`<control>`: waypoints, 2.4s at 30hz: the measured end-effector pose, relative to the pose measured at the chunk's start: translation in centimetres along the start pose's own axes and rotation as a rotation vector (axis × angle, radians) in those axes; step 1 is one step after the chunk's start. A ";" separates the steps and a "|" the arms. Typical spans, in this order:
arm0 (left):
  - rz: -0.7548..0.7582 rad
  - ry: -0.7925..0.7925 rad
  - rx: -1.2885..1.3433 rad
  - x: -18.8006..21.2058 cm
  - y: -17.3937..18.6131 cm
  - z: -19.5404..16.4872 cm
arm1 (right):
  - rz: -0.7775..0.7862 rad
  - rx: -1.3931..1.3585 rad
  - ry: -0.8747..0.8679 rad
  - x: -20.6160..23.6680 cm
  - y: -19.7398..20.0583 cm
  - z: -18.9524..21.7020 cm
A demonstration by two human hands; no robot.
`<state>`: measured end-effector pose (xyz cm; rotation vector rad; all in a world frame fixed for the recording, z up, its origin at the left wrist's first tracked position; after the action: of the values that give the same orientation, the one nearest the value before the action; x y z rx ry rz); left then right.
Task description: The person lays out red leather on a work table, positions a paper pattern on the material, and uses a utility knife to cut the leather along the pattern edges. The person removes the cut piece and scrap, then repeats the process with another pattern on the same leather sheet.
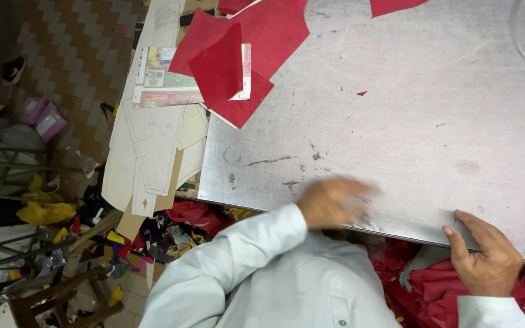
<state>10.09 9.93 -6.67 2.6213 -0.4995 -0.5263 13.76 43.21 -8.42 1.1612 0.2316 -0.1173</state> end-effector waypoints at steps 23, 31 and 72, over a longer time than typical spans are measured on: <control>-1.598 0.496 0.547 -3.5 26.7 8.6 | 0.567 -1.037 -0.379 -22.7 -6.6 19.1; -1.435 0.089 0.972 -1.6 30.6 7.3 | 0.453 -1.005 -0.225 -37.0 -12.2 31.5; -0.607 0.464 0.080 -6.5 6.7 8.1 | 0.253 -1.491 -0.027 -44.8 -4.0 10.2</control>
<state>-0.75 4.38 -8.53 2.8222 0.4397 -0.0487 -29.29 31.06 2.65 -0.3029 0.0876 0.2456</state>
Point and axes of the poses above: each hand's wrist, its own x-axis away from the middle knuckle, its own y-axis out of the back of the hand, z = x × y, the point moved 2 cm from there along -x, towards the middle knuckle, and after that the axes turned 6 degrees about x, right-handed, at the moved point
